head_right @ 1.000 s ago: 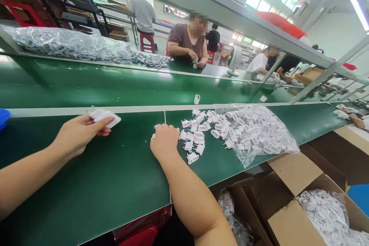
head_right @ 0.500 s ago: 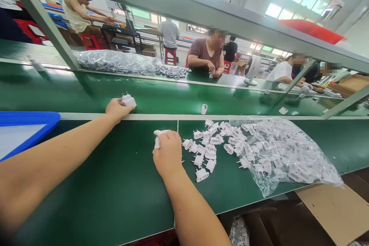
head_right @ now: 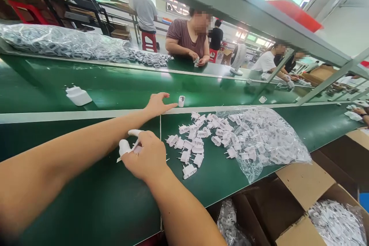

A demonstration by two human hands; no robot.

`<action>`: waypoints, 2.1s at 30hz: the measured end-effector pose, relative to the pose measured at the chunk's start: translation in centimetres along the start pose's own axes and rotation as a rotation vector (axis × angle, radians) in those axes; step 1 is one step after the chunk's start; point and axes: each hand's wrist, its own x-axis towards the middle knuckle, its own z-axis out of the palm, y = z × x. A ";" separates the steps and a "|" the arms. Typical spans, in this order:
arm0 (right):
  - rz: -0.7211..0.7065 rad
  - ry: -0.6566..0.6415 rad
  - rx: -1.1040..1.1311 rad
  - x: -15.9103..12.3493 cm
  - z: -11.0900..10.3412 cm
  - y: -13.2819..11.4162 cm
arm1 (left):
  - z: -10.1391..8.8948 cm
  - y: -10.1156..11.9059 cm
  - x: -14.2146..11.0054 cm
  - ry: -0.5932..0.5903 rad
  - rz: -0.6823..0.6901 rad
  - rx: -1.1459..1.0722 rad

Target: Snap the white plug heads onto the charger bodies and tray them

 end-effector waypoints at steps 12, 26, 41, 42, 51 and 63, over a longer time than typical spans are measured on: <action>0.107 0.128 0.577 1.0 -1.4 -0.1 | -1.6 0.5 -1.6 0.106 -0.212 -0.156; 0.026 -0.221 0.608 0.1 0.9 0.9 | -14.7 -6.5 -26.5 -0.040 -0.268 -0.201; -0.348 -0.214 0.136 -2.9 -0.4 -2.0 | -13.8 -8.5 -26.6 -0.190 0.139 -0.226; -0.390 -0.182 0.075 -3.1 -0.1 -2.0 | -13.7 -8.5 -26.6 -0.191 0.150 -0.226; -0.628 -0.077 -0.153 -3.1 1.3 -1.9 | -13.7 -8.0 -26.4 -0.176 0.124 -0.202; -0.586 -0.080 -0.141 -3.7 0.7 -1.9 | -14.2 -7.6 -26.0 -0.250 0.018 -0.226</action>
